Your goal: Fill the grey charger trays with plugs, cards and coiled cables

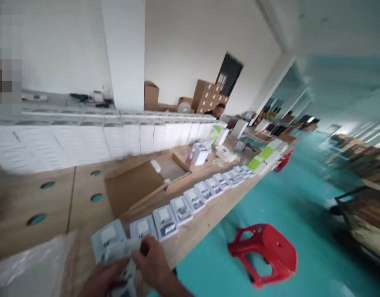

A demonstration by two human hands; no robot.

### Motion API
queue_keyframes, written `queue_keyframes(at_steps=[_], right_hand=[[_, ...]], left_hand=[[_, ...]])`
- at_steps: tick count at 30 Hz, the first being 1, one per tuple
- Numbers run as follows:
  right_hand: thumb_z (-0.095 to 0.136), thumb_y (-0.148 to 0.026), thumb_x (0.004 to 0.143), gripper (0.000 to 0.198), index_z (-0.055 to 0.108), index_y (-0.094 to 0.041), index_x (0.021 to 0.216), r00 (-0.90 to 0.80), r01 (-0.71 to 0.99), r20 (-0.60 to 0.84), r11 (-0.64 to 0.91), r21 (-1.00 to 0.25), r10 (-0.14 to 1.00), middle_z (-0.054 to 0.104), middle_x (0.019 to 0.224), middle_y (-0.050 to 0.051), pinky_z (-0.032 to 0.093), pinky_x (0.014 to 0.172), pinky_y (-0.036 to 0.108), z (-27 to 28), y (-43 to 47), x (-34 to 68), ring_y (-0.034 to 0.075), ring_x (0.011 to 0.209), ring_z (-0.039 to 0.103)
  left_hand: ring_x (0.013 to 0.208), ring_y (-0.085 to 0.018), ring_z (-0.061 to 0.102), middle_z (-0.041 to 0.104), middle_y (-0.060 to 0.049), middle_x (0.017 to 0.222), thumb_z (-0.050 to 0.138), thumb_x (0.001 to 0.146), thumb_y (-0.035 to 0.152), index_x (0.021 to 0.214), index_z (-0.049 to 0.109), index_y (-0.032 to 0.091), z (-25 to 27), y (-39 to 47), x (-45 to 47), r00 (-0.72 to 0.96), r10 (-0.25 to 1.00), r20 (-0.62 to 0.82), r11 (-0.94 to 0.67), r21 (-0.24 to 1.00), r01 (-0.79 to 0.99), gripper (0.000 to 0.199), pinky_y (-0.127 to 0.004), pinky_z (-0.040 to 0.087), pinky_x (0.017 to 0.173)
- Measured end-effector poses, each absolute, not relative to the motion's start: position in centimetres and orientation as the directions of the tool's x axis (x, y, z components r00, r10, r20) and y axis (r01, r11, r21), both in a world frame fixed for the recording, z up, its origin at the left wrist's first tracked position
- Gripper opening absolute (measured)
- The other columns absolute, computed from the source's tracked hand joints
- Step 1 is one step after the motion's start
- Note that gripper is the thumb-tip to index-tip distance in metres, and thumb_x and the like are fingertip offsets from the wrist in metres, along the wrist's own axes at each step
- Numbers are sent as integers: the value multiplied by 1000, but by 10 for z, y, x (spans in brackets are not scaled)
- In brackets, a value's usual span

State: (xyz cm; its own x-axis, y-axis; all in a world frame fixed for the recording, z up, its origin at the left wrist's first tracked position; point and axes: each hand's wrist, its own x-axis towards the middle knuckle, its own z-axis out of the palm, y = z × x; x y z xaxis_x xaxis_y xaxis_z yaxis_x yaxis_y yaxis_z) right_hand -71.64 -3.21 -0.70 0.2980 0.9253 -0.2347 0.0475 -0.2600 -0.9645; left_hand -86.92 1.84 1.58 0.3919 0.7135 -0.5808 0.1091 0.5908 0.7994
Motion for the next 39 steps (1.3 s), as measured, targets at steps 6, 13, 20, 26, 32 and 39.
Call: queue_keyframes(at_steps=[6,13,20,26,32,39], right_hand=[[59,-31,84,23,69,-22,103,242,-50,-110,-100,-994,964,63,85,1,46,67,26,28,-54,-701,14,72,54],[53,-25,90,22,73,-26,100,142,73,33,22,-997,989,61,93,3,45,65,24,22,-67,-701,14,78,56],[53,-38,88,31,69,-21,108,45,-67,-294,-290,-955,955,62,79,1,41,55,24,25,-53,-708,10,58,49],[67,-42,78,27,66,-15,75,-95,16,-366,-367,-930,926,58,62,-2,38,55,23,15,-47,-730,10,57,49],[66,-39,76,24,62,-16,79,-157,71,-480,-475,-877,863,61,63,-2,37,50,21,-21,-56,-743,11,54,52],[55,-23,85,10,63,-18,87,17,788,-456,-292,-541,890,70,79,5,42,68,26,-89,-66,-766,18,76,65]], left_hand=[[65,-19,66,72,-7,77,73,68,30,91,69,13,30,13,-839,516,663,-542,661,748,-62,29,-28,55,51],[73,-22,68,73,-12,88,67,76,39,101,66,12,34,5,-858,526,628,-574,733,663,-152,37,-30,58,54],[80,-25,70,74,-11,92,78,67,30,98,68,13,29,-4,-884,436,743,-507,571,821,-19,37,-34,60,63],[75,-21,67,71,-6,81,76,68,32,90,69,13,17,-15,-906,371,778,-508,535,844,33,30,-31,59,60],[57,-16,61,66,-2,67,72,69,38,82,67,14,-26,-27,-925,306,789,-534,527,843,111,28,-26,52,49],[52,-15,59,60,-1,57,60,76,39,68,58,16,-82,-46,-961,156,718,-678,668,734,121,25,-28,51,50]])
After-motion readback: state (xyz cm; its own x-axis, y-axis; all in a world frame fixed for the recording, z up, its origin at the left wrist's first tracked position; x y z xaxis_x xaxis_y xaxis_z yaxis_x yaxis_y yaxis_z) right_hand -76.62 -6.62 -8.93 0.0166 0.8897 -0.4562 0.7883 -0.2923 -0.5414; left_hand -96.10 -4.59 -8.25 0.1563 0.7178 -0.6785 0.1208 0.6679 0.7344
